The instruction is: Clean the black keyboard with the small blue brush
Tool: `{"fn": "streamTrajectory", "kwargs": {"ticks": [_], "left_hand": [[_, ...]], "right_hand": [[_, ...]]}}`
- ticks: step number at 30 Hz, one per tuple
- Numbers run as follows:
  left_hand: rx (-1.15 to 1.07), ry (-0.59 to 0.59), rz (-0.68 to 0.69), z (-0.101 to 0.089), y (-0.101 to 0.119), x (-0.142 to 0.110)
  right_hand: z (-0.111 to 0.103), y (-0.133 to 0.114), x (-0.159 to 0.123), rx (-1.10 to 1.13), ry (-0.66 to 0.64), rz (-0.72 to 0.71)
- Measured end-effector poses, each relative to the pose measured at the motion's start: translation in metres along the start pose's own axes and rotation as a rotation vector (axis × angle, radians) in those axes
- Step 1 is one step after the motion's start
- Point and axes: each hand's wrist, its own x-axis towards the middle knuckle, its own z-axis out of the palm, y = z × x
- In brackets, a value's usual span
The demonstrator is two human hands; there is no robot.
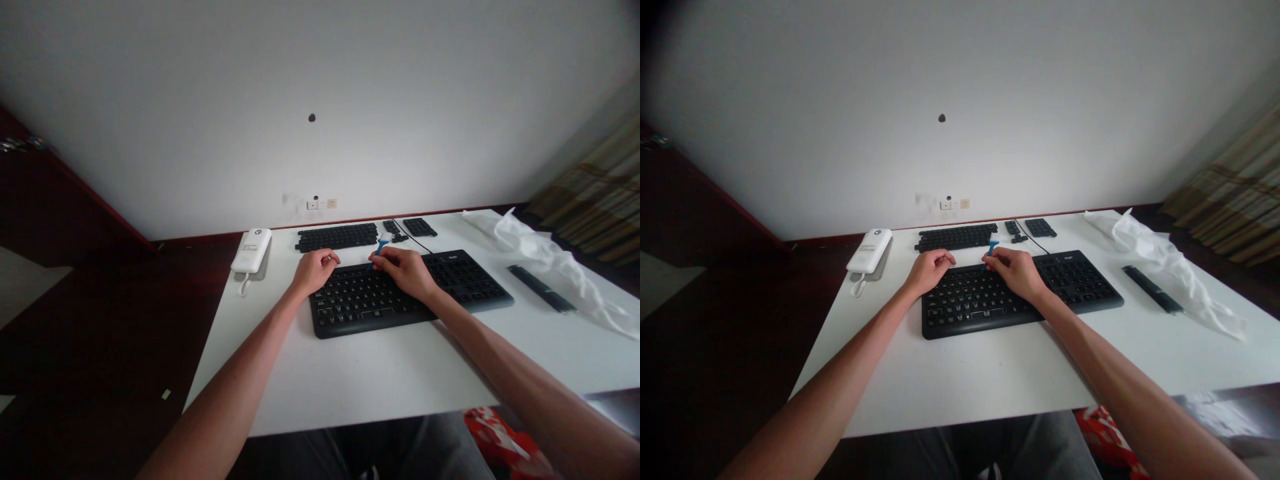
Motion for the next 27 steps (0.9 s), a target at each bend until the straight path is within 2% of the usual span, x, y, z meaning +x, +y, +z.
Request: {"fn": "streamTrajectory", "kwargs": {"ticks": [5,15,19,23,27], "left_hand": [[0.003,-0.002,0.0,0.0,0.0,-0.0005],[0.027,-0.013,-0.009,0.0006,-0.0009,0.0],[0.014,-0.004,0.0,0.0008,-0.0016,-0.0002],[-0.007,-0.005,0.005,0.0006,-0.0023,-0.0004],[-0.007,-0.005,0.012,0.0005,-0.0026,-0.0008]], "right_hand": [[0.0003,-0.0004,-0.0014,-0.075,-0.011,-0.037],[0.0075,-0.0018,0.0006,-0.086,-0.064,-0.153],[0.0073,0.0,0.0005,-0.112,-0.018,-0.081],[0.0052,0.0015,0.0013,-0.012,0.038,0.001],[0.0044,0.0018,0.0014,0.007,0.019,0.015]]}}
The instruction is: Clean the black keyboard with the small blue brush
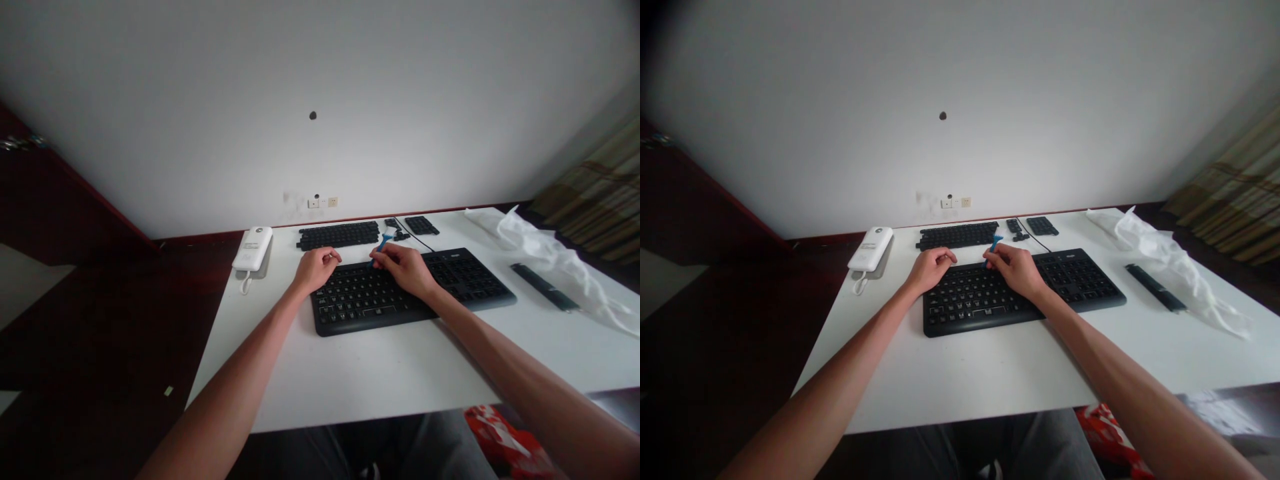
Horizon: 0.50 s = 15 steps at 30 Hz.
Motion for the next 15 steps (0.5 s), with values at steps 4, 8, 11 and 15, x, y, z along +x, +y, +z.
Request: {"fn": "streamTrajectory", "kwargs": {"ticks": [4,8,11,15], "left_hand": [[0.009,0.003,-0.001,0.0003,0.0006,-0.0002],[0.014,0.006,-0.007,0.0003,0.0021,-0.0003],[0.017,0.003,-0.009,-0.0002,0.0029,-0.0005],[0.016,0.002,-0.003,-0.0002,0.0025,-0.0001]], "right_hand": [[0.0003,-0.0001,-0.0008,-0.054,-0.046,-0.018],[0.0002,-0.0021,-0.0012,-0.078,-0.063,-0.063],[-0.0004,-0.0037,-0.0009,-0.097,-0.068,-0.089],[-0.001,-0.003,-0.0008,-0.133,-0.057,-0.091]]}}
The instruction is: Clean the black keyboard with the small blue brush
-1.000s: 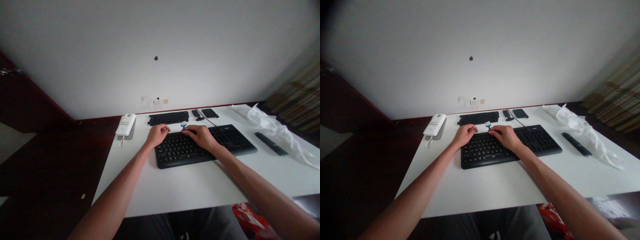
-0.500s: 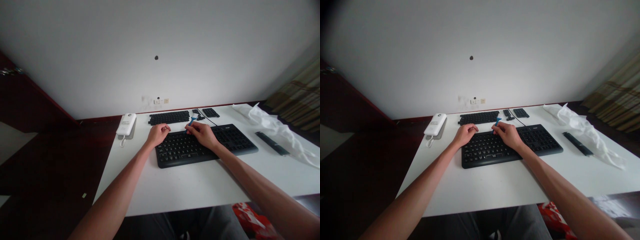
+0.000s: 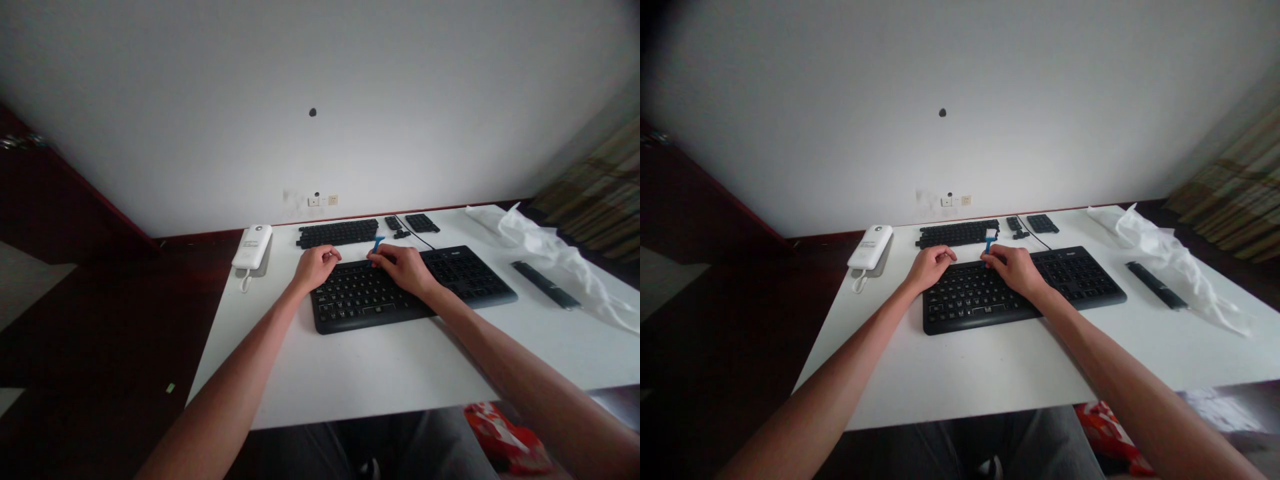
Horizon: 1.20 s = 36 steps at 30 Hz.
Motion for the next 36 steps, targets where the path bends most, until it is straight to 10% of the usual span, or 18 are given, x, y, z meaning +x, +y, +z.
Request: {"fn": "streamTrajectory", "kwargs": {"ticks": [23,36], "left_hand": [[-0.012,-0.008,-0.011,-0.001,0.0,0.0],[-0.003,-0.005,-0.012,0.0,-0.001,0.001]], "right_hand": [[0.0,0.001,-0.003,0.062,-0.026,-0.012],[0.007,0.02,0.0,0.373,0.213,0.135]]}}
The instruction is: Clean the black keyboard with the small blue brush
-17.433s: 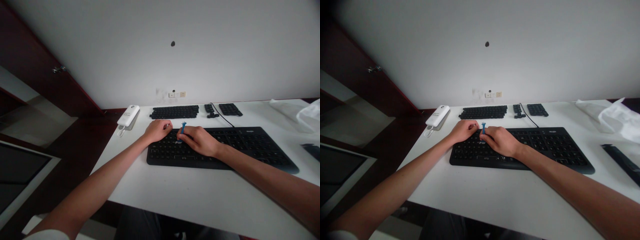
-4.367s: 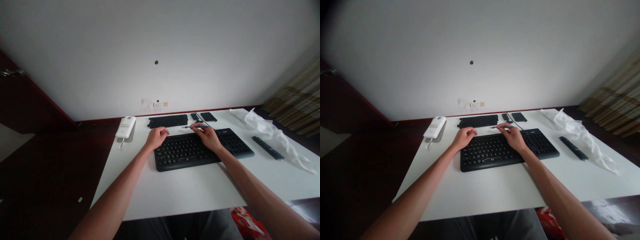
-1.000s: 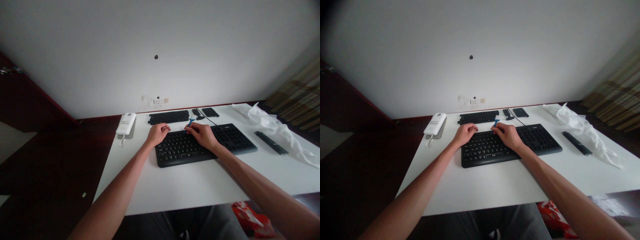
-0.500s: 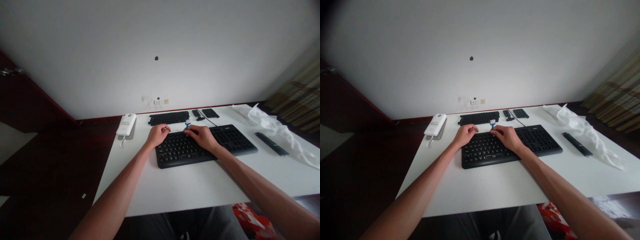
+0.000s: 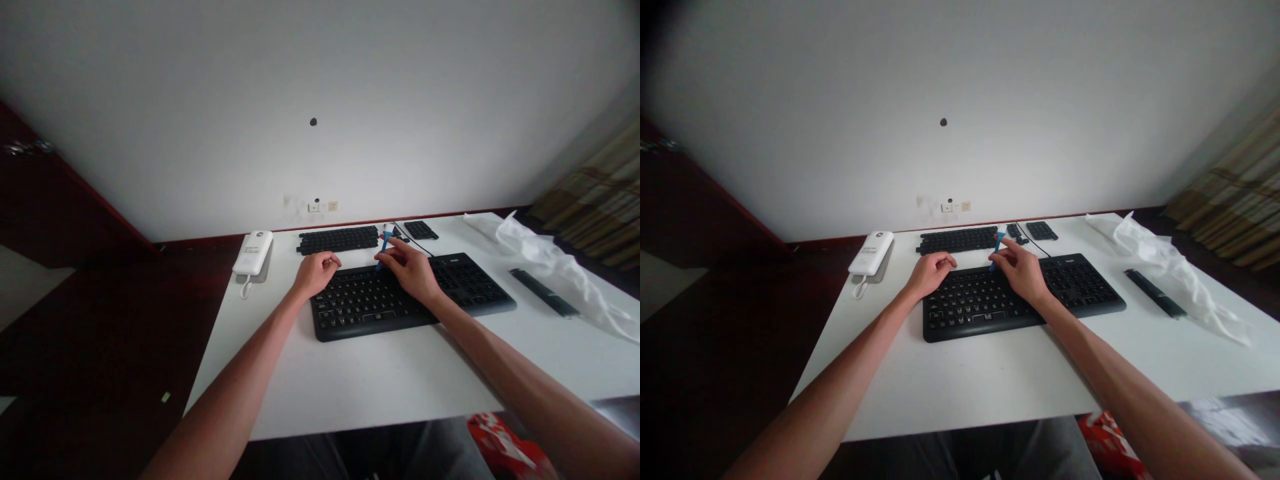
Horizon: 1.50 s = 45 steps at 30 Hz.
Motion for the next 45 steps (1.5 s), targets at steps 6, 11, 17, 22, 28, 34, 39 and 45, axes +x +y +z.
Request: {"fn": "streamTrajectory", "kwargs": {"ticks": [6,11,17,22,28,34,39,45], "left_hand": [[0.007,-0.004,-0.009,-0.0004,0.0001,0.0],[-0.002,-0.005,-0.002,0.0008,-0.0026,0.0003],[-0.006,-0.003,-0.005,0.0006,-0.0019,-0.0002],[-0.006,-0.006,-0.013,-0.0004,0.0004,-0.0004],[0.003,-0.009,-0.019,-0.0013,0.0027,-0.0001],[-0.005,-0.003,-0.005,-0.0007,0.0011,-0.0004],[-0.003,-0.004,-0.007,-0.0009,0.0015,-0.0006],[-0.013,-0.007,-0.005,-0.0011,0.002,-0.0012]], "right_hand": [[0.0007,-0.0018,0.0,0.062,0.029,0.025],[-0.001,-0.0028,0.0011,0.143,0.04,0.004],[-0.0036,0.0022,0.0029,0.051,0.051,0.016],[-0.0049,-0.0025,0.0012,0.006,0.194,0.049],[-0.0045,-0.0051,-0.0011,0.095,0.143,-0.025],[-0.0025,-0.0065,-0.0049,-0.014,-0.137,-0.018],[-0.0036,-0.0077,-0.0053,-0.019,-0.106,-0.025],[-0.004,-0.0061,-0.0043,-0.048,-0.139,-0.037]]}}
